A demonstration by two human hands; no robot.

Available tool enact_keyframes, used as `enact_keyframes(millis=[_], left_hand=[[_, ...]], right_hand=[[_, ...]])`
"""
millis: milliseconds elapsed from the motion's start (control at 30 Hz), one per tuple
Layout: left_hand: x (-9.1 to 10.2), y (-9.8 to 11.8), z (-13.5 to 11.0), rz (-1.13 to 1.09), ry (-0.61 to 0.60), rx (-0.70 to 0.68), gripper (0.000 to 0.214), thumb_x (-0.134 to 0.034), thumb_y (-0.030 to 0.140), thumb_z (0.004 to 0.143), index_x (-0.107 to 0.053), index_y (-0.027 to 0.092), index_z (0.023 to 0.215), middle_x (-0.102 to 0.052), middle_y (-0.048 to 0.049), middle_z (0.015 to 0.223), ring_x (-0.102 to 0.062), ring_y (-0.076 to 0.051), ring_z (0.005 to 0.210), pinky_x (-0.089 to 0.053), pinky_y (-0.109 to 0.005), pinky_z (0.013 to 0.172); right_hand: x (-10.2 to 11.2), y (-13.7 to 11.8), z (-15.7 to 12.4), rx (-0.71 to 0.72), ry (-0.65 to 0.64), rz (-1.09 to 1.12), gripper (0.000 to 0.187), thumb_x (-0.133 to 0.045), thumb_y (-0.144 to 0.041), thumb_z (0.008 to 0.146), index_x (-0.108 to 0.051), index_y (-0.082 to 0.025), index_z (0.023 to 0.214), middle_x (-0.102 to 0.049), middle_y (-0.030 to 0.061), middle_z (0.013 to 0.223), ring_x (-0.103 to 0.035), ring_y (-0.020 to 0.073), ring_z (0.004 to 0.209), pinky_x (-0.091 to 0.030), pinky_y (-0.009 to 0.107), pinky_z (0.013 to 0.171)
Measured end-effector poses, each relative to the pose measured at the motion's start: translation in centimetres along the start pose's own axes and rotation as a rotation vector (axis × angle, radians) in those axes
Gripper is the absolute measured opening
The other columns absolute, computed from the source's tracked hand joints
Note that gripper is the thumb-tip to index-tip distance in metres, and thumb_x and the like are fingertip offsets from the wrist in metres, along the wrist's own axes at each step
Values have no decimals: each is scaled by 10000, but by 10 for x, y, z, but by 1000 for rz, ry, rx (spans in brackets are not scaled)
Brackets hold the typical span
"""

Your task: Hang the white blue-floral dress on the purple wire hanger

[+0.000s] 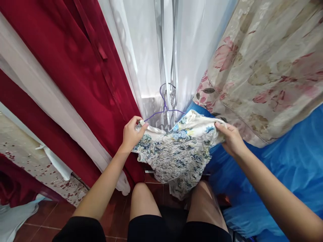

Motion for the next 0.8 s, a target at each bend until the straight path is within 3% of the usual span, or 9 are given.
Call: enact_keyframes(millis=[100,200,267,367,433,533,633,733,800], left_hand=[[4,10,6,19,52,18,232,-640,428,901,-627,202,951,-631,0,811,-589,-161,767,-415,-246,734],[3,-5,8,39,87,108,280,-613,444,914,-592,197,783,-528,31,664,-492,-129,635,-351,-243,636],[2,-23,3,-46,145,200,390,-584,473,922,-496,197,661,-424,41,590,-400,-118,574,-311,-250,587],[-4,-44,-12,-330,294,356,488,-499,591,938,-394,218,641,-339,48,565,-334,-115,526,-291,-252,534],[-17,-43,-22,-517,325,441,529,-441,682,929,-413,224,667,-350,47,553,-344,-115,499,-298,-251,513],[-56,-9,-33,-877,130,514,556,-408,723,921,-462,219,693,-377,37,513,-385,-120,488,-341,-256,530],[-104,54,-49,-1330,-251,603,461,-471,640,943,-525,210,786,-389,42,502,-354,-111,471,-344,-261,536],[-129,106,-66,-1556,-513,661,319,-626,513,913,-608,195,926,-499,23,582,-415,-100,492,-370,-257,542],[-134,121,-74,-1580,-607,666,279,-734,400,861,-642,197,1028,-657,-42,798,-608,-132,667,-481,-273,679]], right_hand=[[-26,-38,3,108,41,60,369,-863,-513,689,-731,-220,870,-722,-2,742,-694,231,754,-578,335,668],[-59,-66,-23,209,-39,-46,355,-787,-571,781,-739,-239,897,-709,10,786,-669,221,769,-562,317,690],[-88,-75,-58,247,-296,-211,400,-685,-631,856,-756,-242,916,-701,36,814,-656,231,786,-559,330,718],[-127,-66,-124,240,-929,-381,471,-582,-630,929,-747,-254,1162,-720,96,1086,-659,295,1023,-541,411,929],[-129,-48,-144,216,-1077,-424,457,-578,-547,967,-667,-275,1323,-666,100,1291,-613,298,1189,-470,428,1063],[-111,-9,-120,204,-776,-496,444,-597,-460,979,-595,-284,1387,-593,89,1417,-552,277,1295,-410,435,1125],[-86,34,-93,151,-429,-482,462,-584,-490,977,-586,-257,1376,-619,85,1379,-574,279,1250,-431,438,1088],[-70,67,-96,-27,-292,-236,359,-586,-548,955,-714,-219,1021,-719,39,911,-665,233,830,-534,341,751],[-54,75,-107,-133,-165,-37,351,-648,-553,908,-678,-221,801,-619,-4,650,-563,176,562,-449,288,525]])
Point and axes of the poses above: each hand's wrist, its own z-axis towards the middle knuckle, its own x-axis out of the back of the hand, y = z × x, the point moved 6 cm from there along z, towards the middle knuckle
